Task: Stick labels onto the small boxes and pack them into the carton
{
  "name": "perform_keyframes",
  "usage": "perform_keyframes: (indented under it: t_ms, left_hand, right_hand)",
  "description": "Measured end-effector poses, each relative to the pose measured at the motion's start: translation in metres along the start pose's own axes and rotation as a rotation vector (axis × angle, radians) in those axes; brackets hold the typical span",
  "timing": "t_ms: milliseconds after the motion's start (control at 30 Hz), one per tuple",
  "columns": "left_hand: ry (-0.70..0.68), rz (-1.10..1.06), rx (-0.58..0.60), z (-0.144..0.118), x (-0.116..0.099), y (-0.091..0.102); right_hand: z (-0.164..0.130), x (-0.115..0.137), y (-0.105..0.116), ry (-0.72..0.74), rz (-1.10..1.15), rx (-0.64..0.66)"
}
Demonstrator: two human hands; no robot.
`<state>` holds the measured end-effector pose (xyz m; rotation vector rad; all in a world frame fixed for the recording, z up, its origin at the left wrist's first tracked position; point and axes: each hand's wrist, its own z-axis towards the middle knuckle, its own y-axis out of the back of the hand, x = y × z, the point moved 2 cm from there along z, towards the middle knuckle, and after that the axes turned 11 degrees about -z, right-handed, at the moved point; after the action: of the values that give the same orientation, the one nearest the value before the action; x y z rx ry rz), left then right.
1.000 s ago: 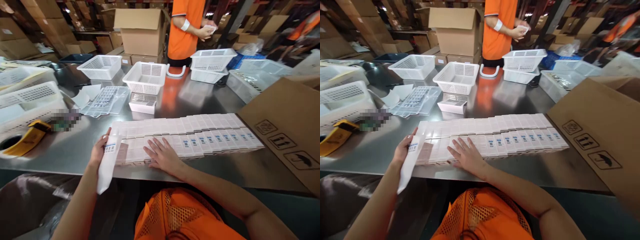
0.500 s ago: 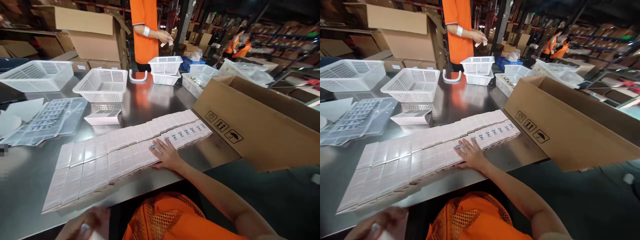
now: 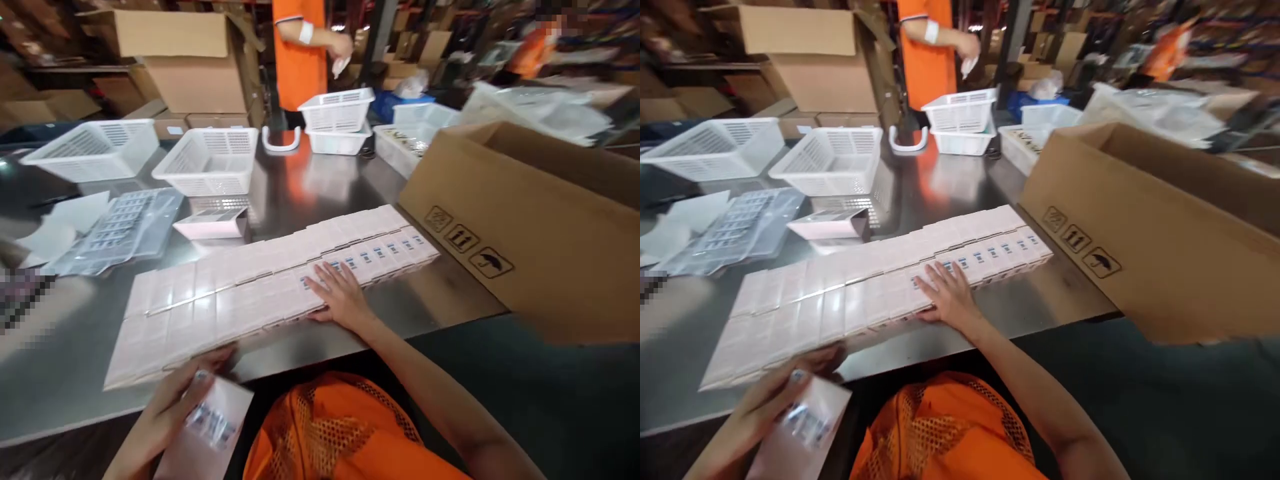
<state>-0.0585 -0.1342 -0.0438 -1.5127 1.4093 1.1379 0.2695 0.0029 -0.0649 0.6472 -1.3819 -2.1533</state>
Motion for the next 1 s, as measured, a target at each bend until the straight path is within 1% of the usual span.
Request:
perform_keyframes:
  t_ms: [33,67,133,167,233,300,367,433,500,567,633,667,733,767,800,833,867,900,967,1000]
  left_hand:
    - [-0.01,0.056,0.029,-0.004,-0.008,-0.006]
    - [-0.027,0.086,0.027,-0.007,-0.016,-0.012]
    - [-0.087,0.103,-0.004,-0.012,-0.031,-0.026]
    - [-0.141,0.118,-0.044,-0.013,-0.038,-0.032]
    - [-0.221,0.166,-0.124,-0.012,-0.049,-0.043]
    - [-0.247,0.181,-0.141,-0.011,-0.055,-0.051]
    - [-0.238,0.161,-0.116,-0.01,-0.056,-0.057]
    - [-0.218,0.106,-0.072,-0.009,-0.051,-0.059]
    - [-0.195,-0.006,0.001,-0.009,-0.043,-0.061]
    - [-0.146,-0.125,0.055,-0.008,-0.032,-0.062]
    - [-0.064,-0.218,0.067,-0.006,-0.019,-0.064]
    - [-0.016,-0.252,0.062,-0.004,-0.012,-0.065]
    - [0.065,-0.307,0.061,0.0,-0.001,-0.066]
    - [0.088,-0.323,0.062,0.002,0.004,-0.066]
    - [0.102,-0.327,0.052,0.003,0.007,-0.065]
    - [0.109,-0.328,0.035,0.005,0.011,-0.063]
    - [0.115,-0.326,0.014,0.005,0.014,-0.06]
    - [0.119,-0.324,-0.008,0.005,0.017,-0.057]
    - [0.129,-0.325,-0.046,0.004,0.024,-0.049]
    - [0.134,-0.324,-0.052,0.003,0.027,-0.045]
  right_hand:
    - [0.001,0.005,0.006,-0.015,0.049,-0.028]
    - [0.002,0.013,0.013,-0.042,0.126,-0.069]
    - [0.005,0.032,0.032,-0.094,0.401,-0.132]
    - [0.007,0.043,0.042,-0.097,0.575,-0.115]
    - [0.015,0.065,0.059,-0.084,0.853,-0.021]
    - [0.025,0.083,0.07,-0.084,1.0,0.075]
    - [0.036,0.095,0.073,-0.102,1.053,0.105]
    - [0.044,0.101,0.069,-0.096,1.043,0.062]
    - [0.047,0.105,0.064,-0.056,0.97,-0.053]
    - [0.044,0.109,0.061,0.007,0.834,-0.194]
    - [0.034,0.115,0.06,0.08,0.643,-0.299]
    - [0.028,0.118,0.061,0.117,0.546,-0.328]
    - [0.017,0.122,0.065,0.202,0.408,-0.325]
    - [0.013,0.122,0.068,0.236,0.399,-0.305]
    - [0.011,0.119,0.072,0.247,0.436,-0.287]
    - [0.011,0.113,0.075,0.222,0.509,-0.27]
    - [0.014,0.104,0.078,0.157,0.601,-0.259]
    - [0.02,0.091,0.079,0.045,0.69,-0.244]
    - [0.036,0.061,0.075,-0.26,0.82,-0.192]
    - [0.046,0.047,0.069,-0.418,0.871,-0.126]
